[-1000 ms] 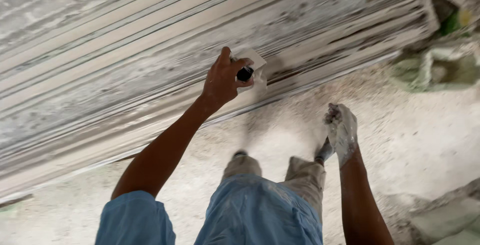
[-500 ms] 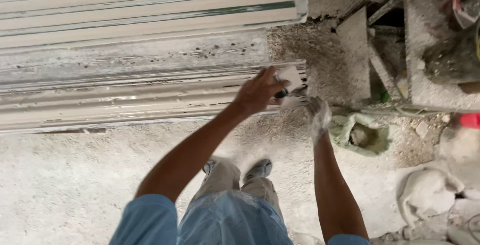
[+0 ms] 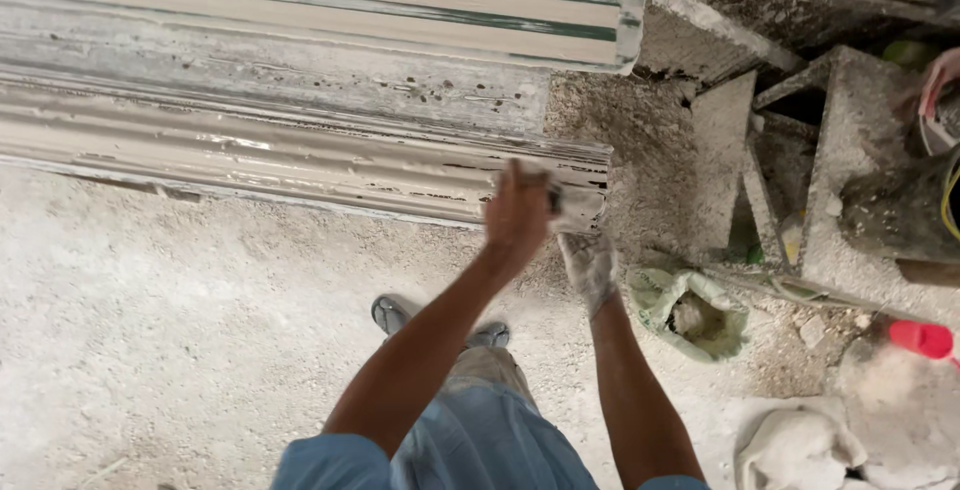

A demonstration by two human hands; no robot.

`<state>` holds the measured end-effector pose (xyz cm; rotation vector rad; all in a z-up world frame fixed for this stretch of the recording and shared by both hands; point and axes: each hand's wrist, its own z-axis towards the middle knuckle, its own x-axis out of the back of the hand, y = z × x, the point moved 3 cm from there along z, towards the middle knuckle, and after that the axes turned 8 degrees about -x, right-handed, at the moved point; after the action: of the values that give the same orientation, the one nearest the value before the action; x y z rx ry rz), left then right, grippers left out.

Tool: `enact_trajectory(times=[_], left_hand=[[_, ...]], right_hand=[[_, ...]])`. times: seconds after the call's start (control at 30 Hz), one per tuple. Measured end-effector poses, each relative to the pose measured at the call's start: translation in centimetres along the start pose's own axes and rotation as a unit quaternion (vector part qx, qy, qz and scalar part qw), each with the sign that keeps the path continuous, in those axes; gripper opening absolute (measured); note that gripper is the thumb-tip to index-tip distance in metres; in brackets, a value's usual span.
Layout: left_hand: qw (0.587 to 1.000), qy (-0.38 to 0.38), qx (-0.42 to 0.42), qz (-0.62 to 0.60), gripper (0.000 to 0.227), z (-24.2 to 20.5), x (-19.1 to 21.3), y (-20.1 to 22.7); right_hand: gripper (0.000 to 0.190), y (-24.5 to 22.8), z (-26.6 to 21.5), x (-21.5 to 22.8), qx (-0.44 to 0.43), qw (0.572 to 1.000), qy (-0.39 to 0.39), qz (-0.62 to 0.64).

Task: The person scoops gypsum powder from a bag into a bucket, mixes it with water by hand, then uses a sponge to apply the mixture onto stacked decorative molding pieces.

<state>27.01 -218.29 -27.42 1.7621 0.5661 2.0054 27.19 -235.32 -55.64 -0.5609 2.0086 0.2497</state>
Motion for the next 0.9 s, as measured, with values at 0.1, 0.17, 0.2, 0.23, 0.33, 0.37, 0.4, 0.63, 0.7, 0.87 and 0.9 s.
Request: enact_trajectory(times=[0.1,0.17,0.2,0.23,0.33,0.37,0.4,0.63,0.7,0.87,0.9], left_hand=[[0.998,0.044,0.014,0.045,0.030,0.4,2.7,-1.8],[0.997,0.049,0.028,0.045,0.037,-1.0,4.4,-3.2],[0.998,0.041,0.038,0.029,0.038,-0.8,5.3,-4.2],[0.998,0.034,0.047,0.013,0.040,-0.7,5.7,-4.7],[0.964,0.118,0.054,0.230,0.041,-0.6,8.9,-8.7],[0.977,0.112,0.076,0.164,0.041,-0.9,9.2,-10.2],[0.985,0.106,0.096,0.098,0.041,-1.1,9.6,-11.8],[0.963,0.166,0.078,0.199,0.056,-3.6,16.2,-20.6],[0.975,0.150,0.092,0.134,0.057,-4.9,18.7,-23.5],[0.962,0.238,0.101,0.091,0.051,-11.1,28.2,-34.7],[0.952,0.268,0.087,0.116,0.050,-12.4,30.2,-37.6]], right_hand=[[0.023,0.1,-0.2,1.6,0.006,0.997,0.080,0.014],[0.025,1.7,-1.1,0.9,-0.065,0.985,-0.153,0.039],[0.028,2.3,-0.9,-0.3,-0.096,0.955,-0.275,0.055],[0.025,2.7,-0.1,-0.1,-0.079,0.986,-0.144,0.034],[0.039,1.7,-1.0,-0.3,-0.025,0.998,-0.027,-0.057],[0.037,1.4,-1.7,-1.2,-0.034,0.987,-0.140,-0.074],[0.036,1.3,-2.6,-2.1,-0.038,0.968,-0.238,-0.071],[0.027,0.8,-6.9,-5.3,0.270,0.948,0.133,-0.105],[0.026,2.5,-7.1,-7.1,0.308,0.933,0.146,-0.115],[0.024,15.4,-0.3,-15.6,0.298,0.940,0.008,-0.164],[0.029,19.4,0.8,-16.7,0.295,0.939,0.017,-0.177]])
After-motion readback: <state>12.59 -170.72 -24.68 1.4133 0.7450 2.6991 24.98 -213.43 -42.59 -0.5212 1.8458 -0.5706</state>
